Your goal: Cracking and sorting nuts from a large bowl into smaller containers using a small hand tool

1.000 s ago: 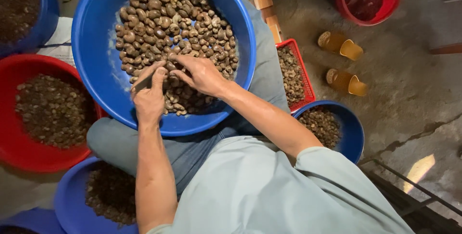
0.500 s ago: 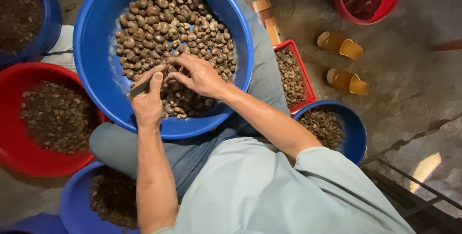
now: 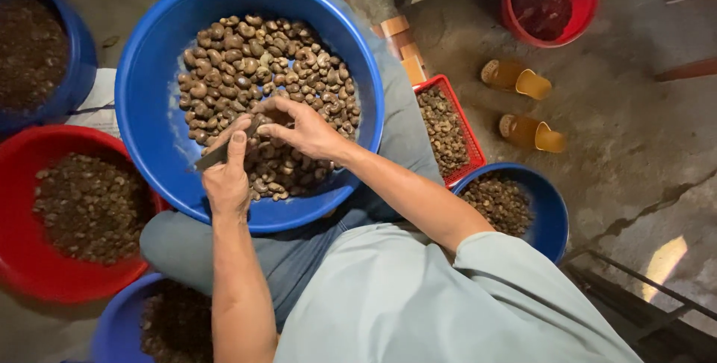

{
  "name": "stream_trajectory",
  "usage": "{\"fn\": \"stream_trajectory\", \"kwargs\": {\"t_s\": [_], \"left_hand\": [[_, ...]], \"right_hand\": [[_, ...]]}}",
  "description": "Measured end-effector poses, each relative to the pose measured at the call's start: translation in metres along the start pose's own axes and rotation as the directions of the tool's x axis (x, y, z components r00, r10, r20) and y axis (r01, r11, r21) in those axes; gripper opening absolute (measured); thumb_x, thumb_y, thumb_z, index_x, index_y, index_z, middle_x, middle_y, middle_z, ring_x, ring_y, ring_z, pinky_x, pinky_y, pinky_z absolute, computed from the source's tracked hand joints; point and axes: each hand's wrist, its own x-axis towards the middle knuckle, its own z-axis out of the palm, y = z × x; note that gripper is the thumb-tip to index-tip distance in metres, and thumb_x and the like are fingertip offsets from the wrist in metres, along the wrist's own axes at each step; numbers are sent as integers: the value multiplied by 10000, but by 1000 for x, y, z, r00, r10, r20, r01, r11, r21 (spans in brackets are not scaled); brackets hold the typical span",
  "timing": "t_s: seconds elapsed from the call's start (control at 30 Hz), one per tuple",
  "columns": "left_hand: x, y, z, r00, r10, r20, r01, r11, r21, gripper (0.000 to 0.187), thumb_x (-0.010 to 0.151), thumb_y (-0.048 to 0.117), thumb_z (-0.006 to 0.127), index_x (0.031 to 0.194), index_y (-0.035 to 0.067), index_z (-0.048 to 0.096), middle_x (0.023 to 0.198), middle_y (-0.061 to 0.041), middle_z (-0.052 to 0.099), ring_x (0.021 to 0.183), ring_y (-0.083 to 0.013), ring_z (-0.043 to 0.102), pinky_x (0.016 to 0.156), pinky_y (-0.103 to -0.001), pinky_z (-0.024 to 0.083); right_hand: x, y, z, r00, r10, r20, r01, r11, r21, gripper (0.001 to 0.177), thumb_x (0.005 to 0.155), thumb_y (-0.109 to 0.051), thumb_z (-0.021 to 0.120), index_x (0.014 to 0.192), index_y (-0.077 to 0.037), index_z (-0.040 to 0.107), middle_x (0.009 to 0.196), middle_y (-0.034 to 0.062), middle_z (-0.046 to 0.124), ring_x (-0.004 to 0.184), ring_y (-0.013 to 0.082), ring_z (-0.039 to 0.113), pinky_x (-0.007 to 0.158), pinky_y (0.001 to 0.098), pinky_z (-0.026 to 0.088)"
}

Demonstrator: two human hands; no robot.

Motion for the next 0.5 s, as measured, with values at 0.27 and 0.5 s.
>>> {"fn": "stream_trajectory", "kwargs": {"t_s": [0.27,0.5], "left_hand": [[1,0,-2,999,-28,-38,27,1000,-8,288,1153,270,570,1298,65,712,1315,-201,692,1297,-317,617,1035,-460,551],[-1,-2,-1,999,-16,-45,18,999,42,290,1153,273,574,1300,60,703,1325,-228,677,1311,-397,601,1060,-549,538]], "right_hand": [[0,5,3,1000,3,2,-3,997,78,373,1021,-227,748,1349,-117,611,1203,159,700,1157,274,673,966,484,579],[-1,3,5,1000,-14,9,14,1000,10,346,1031,-203,722,1339,-117,591,1169,184,709,1115,369,707,906,522,607]]}}
